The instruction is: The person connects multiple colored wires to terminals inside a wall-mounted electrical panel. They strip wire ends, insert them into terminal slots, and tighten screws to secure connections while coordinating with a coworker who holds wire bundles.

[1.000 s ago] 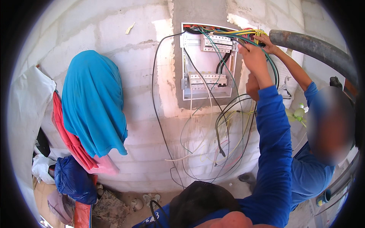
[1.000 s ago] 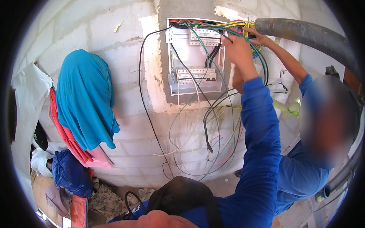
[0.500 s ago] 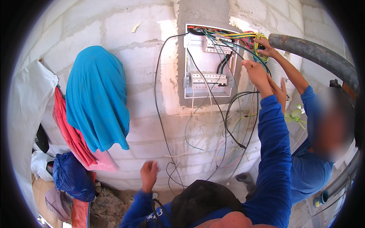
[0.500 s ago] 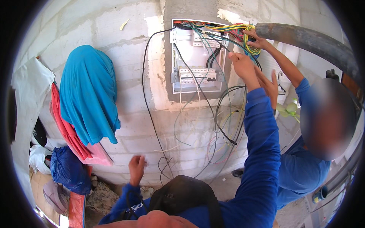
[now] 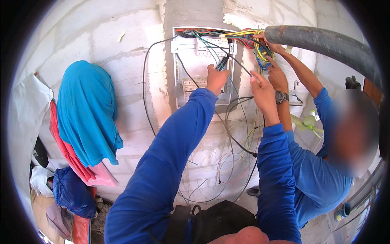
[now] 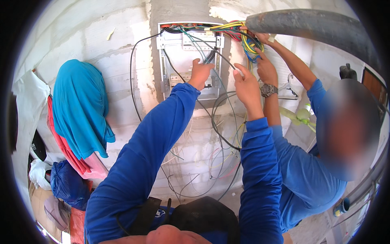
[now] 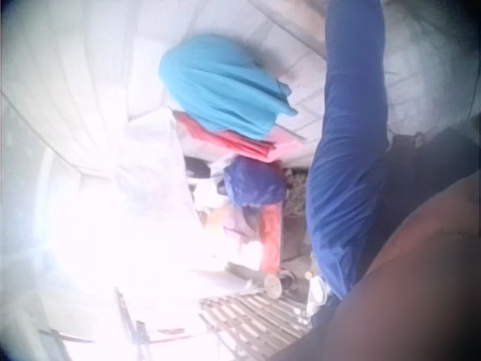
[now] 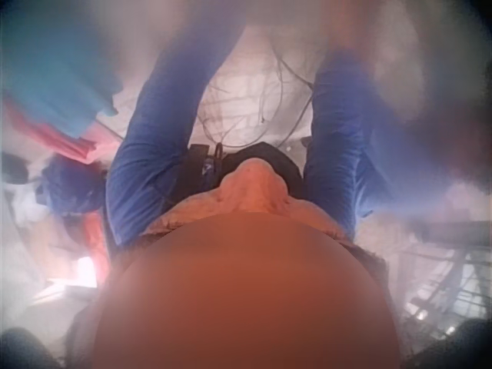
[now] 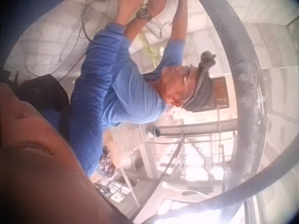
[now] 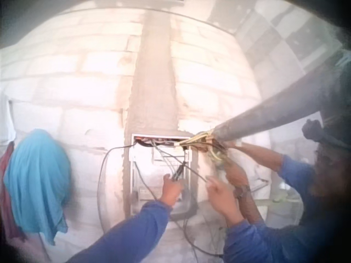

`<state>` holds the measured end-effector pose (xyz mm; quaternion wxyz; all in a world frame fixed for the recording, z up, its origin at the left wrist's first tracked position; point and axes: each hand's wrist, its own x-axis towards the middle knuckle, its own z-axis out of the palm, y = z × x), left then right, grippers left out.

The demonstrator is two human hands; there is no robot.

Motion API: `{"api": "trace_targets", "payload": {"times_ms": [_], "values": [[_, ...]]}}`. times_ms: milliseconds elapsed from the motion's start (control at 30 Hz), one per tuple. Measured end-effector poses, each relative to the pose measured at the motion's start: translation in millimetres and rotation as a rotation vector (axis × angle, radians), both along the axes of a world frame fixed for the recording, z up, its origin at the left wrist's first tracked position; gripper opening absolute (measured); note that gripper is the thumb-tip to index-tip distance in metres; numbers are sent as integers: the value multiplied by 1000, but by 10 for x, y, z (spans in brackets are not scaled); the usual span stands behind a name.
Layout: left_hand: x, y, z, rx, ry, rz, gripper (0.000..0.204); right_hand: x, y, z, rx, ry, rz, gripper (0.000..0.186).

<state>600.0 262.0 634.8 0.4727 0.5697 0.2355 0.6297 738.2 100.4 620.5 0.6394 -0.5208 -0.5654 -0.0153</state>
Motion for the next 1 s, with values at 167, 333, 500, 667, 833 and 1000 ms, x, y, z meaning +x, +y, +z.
{"api": "trace_targets", "payload": {"times_ms": [167,333,500,667,833,1000], "values": [[-164,-241,-116,79,-55,-232,25,189,50,-52,9,-60,64,36],[-560,-975,-161,101,-172,-372,30,250,572,-430,-96,-146,69,37],[-328,-1476,-302,214,-12,-336,35,-90,760,-904,-262,-277,275,39],[-379,-1554,-646,790,587,476,28,-382,258,-1011,-189,195,842,43],[-349,-1661,-1041,848,335,866,22,-409,-12,-868,-270,-67,949,63],[-249,-1476,-1025,200,-119,63,25,-291,-48,-1030,-178,-143,883,64]]}}
